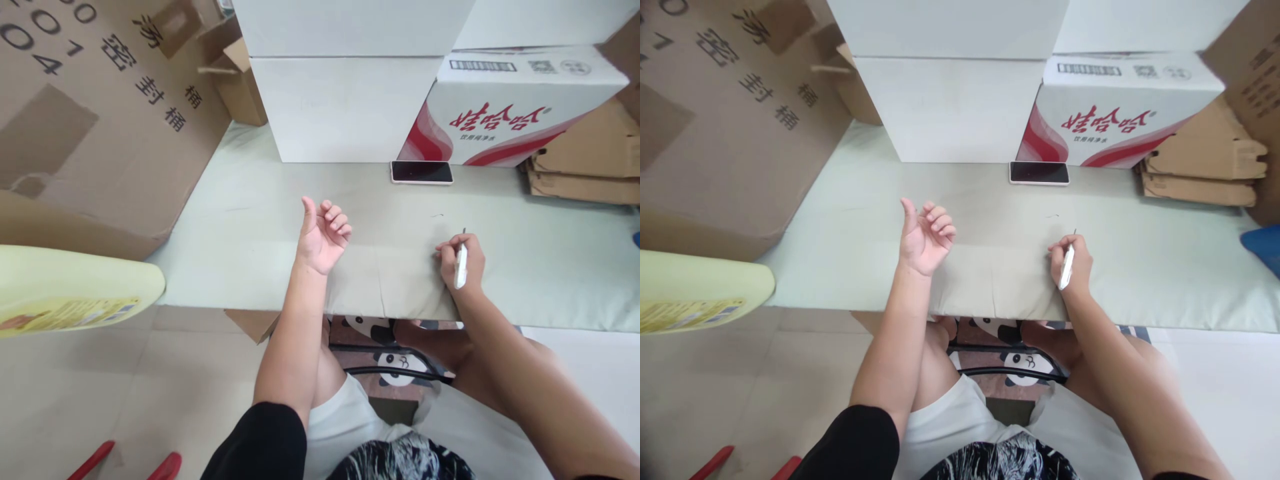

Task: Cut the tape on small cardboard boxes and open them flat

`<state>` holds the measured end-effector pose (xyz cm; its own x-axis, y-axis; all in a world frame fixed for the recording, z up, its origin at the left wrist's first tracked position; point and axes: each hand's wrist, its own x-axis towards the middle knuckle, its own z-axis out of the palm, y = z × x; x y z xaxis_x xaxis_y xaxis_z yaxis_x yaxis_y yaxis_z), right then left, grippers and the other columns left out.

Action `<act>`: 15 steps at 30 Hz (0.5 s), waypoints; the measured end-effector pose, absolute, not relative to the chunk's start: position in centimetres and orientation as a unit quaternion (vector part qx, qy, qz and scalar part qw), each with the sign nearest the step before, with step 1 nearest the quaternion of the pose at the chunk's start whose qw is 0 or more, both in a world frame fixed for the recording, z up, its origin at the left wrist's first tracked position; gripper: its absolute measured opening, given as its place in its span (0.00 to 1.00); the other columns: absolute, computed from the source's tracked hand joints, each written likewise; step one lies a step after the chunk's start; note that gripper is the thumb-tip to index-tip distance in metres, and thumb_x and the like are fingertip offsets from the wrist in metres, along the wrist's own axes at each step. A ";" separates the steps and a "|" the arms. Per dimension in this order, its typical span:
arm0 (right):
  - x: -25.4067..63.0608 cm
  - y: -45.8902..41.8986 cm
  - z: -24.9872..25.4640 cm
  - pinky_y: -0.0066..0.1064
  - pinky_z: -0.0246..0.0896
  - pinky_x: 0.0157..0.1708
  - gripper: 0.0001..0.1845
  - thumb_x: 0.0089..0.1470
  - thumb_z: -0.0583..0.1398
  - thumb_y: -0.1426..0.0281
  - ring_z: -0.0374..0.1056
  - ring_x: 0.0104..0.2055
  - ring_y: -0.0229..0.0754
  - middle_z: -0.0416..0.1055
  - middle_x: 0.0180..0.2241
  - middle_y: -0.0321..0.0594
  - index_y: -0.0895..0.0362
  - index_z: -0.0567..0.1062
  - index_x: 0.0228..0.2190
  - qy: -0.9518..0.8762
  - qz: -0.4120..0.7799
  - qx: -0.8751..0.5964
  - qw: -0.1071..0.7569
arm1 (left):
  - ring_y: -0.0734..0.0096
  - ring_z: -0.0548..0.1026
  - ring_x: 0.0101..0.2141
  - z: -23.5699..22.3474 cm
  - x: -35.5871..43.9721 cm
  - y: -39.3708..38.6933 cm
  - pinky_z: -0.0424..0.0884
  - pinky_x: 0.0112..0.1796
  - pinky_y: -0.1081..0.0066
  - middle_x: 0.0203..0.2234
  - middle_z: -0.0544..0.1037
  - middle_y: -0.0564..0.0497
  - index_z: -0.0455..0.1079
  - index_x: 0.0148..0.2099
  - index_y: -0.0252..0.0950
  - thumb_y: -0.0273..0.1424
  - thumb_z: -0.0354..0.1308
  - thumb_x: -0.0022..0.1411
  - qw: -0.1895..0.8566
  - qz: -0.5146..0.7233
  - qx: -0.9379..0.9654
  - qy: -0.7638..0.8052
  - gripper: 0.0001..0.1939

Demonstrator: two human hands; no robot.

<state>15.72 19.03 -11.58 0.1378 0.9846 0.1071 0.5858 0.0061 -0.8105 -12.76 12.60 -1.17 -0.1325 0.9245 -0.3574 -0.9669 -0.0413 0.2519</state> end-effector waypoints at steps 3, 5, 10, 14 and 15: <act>15.7 19.0 -11.5 0.41 0.70 0.40 0.10 0.46 0.56 0.66 0.74 0.29 0.45 0.76 0.28 0.34 0.50 0.63 0.34 -0.599 0.266 -0.655 0.375 | 0.86 0.53 0.11 -1.3 -12.9 12.8 0.51 0.15 0.79 0.12 0.55 0.59 0.61 0.18 0.34 0.52 0.49 0.72 0.646 0.707 -0.073 0.277 0.35; 15.7 19.0 -11.5 0.41 0.70 0.39 0.10 0.45 0.56 0.66 0.74 0.29 0.45 0.76 0.28 0.34 0.50 0.63 0.34 -0.599 0.266 -0.657 0.373 | 0.87 0.54 0.11 -1.4 -13.0 13.0 0.51 0.14 0.80 0.11 0.56 0.59 0.61 0.18 0.34 0.50 0.54 0.70 0.628 0.711 -0.080 0.306 0.33; 15.6 19.0 -11.2 0.43 0.70 0.41 0.11 0.43 0.56 0.68 0.75 0.29 0.46 0.77 0.28 0.35 0.50 0.64 0.34 -0.600 0.259 -0.665 0.361 | 0.87 0.59 0.13 -1.6 -13.4 13.2 0.55 0.16 0.81 0.12 0.62 0.60 0.64 0.20 0.34 0.43 0.65 0.66 0.588 0.734 -0.084 0.329 0.27; 15.3 18.8 -10.6 0.44 0.69 0.40 0.11 0.43 0.56 0.67 0.75 0.30 0.48 0.77 0.28 0.36 0.50 0.63 0.33 -0.607 0.251 -0.668 0.350 | 0.87 0.62 0.16 -1.7 -14.3 12.9 0.58 0.20 0.81 0.15 0.63 0.62 0.64 0.24 0.34 0.35 0.71 0.62 0.561 0.759 -0.080 0.321 0.22; 15.1 18.8 -10.4 0.45 0.69 0.40 0.11 0.42 0.56 0.67 0.75 0.30 0.49 0.77 0.27 0.36 0.50 0.63 0.32 -0.611 0.245 -0.667 0.348 | 0.87 0.62 0.16 -1.7 -14.6 12.7 0.58 0.21 0.81 0.15 0.63 0.62 0.64 0.24 0.35 0.32 0.72 0.62 0.552 0.767 -0.082 0.316 0.21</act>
